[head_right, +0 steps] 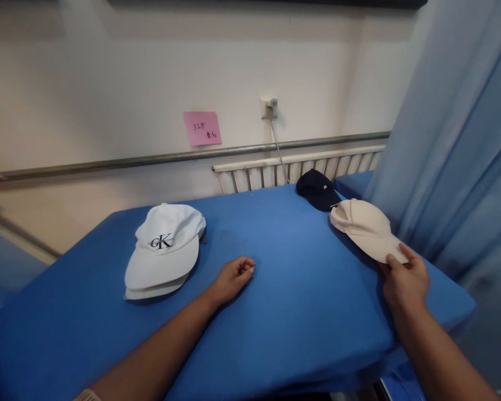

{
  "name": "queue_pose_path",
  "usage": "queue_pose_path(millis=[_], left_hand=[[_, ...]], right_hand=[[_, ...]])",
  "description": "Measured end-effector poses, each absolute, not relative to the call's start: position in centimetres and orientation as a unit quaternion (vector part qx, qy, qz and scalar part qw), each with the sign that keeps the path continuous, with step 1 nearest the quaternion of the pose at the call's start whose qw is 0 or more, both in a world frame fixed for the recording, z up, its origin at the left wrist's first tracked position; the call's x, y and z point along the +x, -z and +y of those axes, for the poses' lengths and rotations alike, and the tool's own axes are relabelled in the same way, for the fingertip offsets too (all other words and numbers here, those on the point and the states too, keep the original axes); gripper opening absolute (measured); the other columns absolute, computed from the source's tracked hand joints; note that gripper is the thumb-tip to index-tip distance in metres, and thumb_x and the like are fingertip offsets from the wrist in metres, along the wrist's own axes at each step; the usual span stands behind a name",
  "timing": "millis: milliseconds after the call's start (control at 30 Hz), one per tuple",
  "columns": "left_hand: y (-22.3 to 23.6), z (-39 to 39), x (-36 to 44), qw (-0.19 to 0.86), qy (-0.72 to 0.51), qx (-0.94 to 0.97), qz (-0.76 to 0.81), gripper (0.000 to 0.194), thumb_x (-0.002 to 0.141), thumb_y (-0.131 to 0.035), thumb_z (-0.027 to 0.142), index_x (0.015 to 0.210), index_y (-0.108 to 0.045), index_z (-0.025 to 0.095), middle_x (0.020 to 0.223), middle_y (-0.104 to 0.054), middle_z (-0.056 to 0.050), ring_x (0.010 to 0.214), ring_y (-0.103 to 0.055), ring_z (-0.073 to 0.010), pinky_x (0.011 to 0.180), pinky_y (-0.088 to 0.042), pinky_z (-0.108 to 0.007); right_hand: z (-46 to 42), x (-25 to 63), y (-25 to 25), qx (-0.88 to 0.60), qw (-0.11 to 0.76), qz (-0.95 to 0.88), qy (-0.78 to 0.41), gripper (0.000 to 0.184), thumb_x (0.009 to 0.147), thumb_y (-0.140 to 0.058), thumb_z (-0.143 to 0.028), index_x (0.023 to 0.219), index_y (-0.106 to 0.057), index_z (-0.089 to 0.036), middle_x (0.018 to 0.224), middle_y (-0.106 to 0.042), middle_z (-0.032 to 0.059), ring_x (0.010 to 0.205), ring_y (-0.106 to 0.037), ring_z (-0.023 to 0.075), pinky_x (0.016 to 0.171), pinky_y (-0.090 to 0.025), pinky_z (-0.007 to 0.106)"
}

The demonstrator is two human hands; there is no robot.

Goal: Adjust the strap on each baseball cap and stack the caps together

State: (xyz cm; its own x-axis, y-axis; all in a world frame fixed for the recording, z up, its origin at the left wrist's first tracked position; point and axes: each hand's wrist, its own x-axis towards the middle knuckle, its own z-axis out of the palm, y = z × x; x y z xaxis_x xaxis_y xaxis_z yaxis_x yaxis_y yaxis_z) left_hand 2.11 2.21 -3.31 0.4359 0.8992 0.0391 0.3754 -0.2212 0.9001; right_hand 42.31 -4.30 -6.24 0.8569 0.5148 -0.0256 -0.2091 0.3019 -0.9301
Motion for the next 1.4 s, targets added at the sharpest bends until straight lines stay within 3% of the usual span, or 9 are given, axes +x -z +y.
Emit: queue_pose_path(millis=[100,267,467,633,733,800,967,1133,1400], left_hand=[[3.0,2.1,2.1,0.504,-0.323,0.665,0.446,0.033,0.08,-0.061,0.032,0.108,-0.056,0.015,0.078,-0.062,-0.001,0.063,-0.058,-0.0118,0.057,-0.045,-0.024],[1.8,2.7,2.0,0.617,-0.413,0.507,0.439,0.06,0.079,-0.069,0.038,0.13,-0.044,0.017,0.112,-0.065,-0.013,0.081,-0.067,-0.0178,0.066,-0.052,-0.029],[1.3,3.5,-0.1,0.696,-0.513,0.348,0.363,0.053,0.084,-0.061,0.036,0.133,-0.044,0.021,0.109,-0.067,-0.01,0.083,-0.068,-0.0184,0.073,-0.054,-0.032],[2.1,4.3,-0.9,0.608,-0.517,0.401,0.449,0.059,0.074,-0.067,0.017,0.129,-0.046,0.017,0.12,-0.063,-0.015,0.09,-0.067,-0.0195,0.082,-0.052,-0.036],[2.4,4.2,-0.7,0.433,-0.509,0.543,0.509,0.039,0.073,-0.062,0.011,0.111,-0.058,0.016,0.113,-0.066,-0.011,0.093,-0.064,-0.019,0.086,-0.05,-0.036],[2.3,3.8,-0.6,0.321,-0.464,0.657,0.499,0.023,0.076,-0.056,0.011,0.097,-0.063,0.017,0.098,-0.069,-0.007,0.088,-0.063,-0.0179,0.085,-0.049,-0.034],[1.8,2.4,-0.2,0.238,-0.297,0.851,0.362,0.033,0.076,-0.048,0.005,0.1,-0.065,0.021,0.101,-0.07,-0.003,0.096,-0.062,-0.018,0.091,-0.046,-0.034],[2.2,3.0,0.8,0.203,-0.245,0.872,0.372,0.042,0.081,-0.056,0.014,0.122,-0.057,0.022,0.122,-0.063,-0.007,0.111,-0.056,-0.0229,0.099,-0.038,-0.04],[2.4,4.4,2.7,0.23,-0.239,0.846,0.418,0.016,0.074,-0.063,0.018,0.089,-0.061,0.021,0.09,-0.061,-0.003,0.089,-0.054,-0.0213,0.085,-0.04,-0.035]], right_hand=[[-5.2,40.2,4.7,-0.523,0.807,-0.146,-0.231,0.058,0.056,-0.077,-0.018,0.113,-0.065,-0.026,0.117,-0.063,0.0041,0.102,-0.064,0.0209,0.084,-0.056,0.035],[-4.4,35.9,1.4,-0.447,0.749,-0.258,-0.415,0.051,0.062,-0.079,-0.024,0.112,-0.068,-0.022,0.114,-0.068,0.0079,0.093,-0.067,0.0219,0.081,-0.057,0.038],[3.0,31.6,2.0,-0.454,0.671,-0.302,-0.503,0.032,0.066,-0.072,-0.022,0.097,-0.071,-0.017,0.1,-0.072,0.0094,0.077,-0.067,0.0185,0.068,-0.055,0.031],[7.7,30.7,2.9,-0.647,0.639,-0.284,-0.304,0.022,0.064,-0.06,-0.016,0.085,-0.066,-0.014,0.087,-0.068,0.0104,0.081,-0.064,0.0238,0.072,-0.053,0.038],[6.8,29.3,1.5,-0.65,0.664,-0.317,-0.191,0.028,0.068,-0.056,-0.015,0.094,-0.063,-0.018,0.108,-0.063,0.0096,0.108,-0.055,0.024,0.093,-0.045,0.038],[4.9,27.0,0.5,-0.559,0.657,-0.493,-0.111,0.023,0.074,-0.052,-0.015,0.093,-0.064,-0.019,0.105,-0.063,0.0075,0.106,-0.056,0.022,0.094,-0.044,0.037],[2.2,20.4,1.6,-0.41,0.418,-0.744,-0.323,0.021,0.083,-0.047,-0.016,0.093,-0.064,-0.023,0.083,-0.067,0.0013,0.077,-0.062,0.016,0.076,-0.049,0.03],[4.9,18.8,5.5,-0.45,0.448,-0.617,-0.464,0.014,0.081,-0.048,-0.026,0.09,-0.058,-0.02,0.079,-0.066,0.0002,0.067,-0.06,0.0146,0.067,-0.048,0.029],[5.1,19.3,4.5,-0.413,0.495,-0.549,-0.532,0.033,0.08,-0.059,-0.053,0.082,-0.062,-0.02,0.066,-0.062,-0.001,0.061,-0.055,0.0139,0.057,-0.042,0.027]])
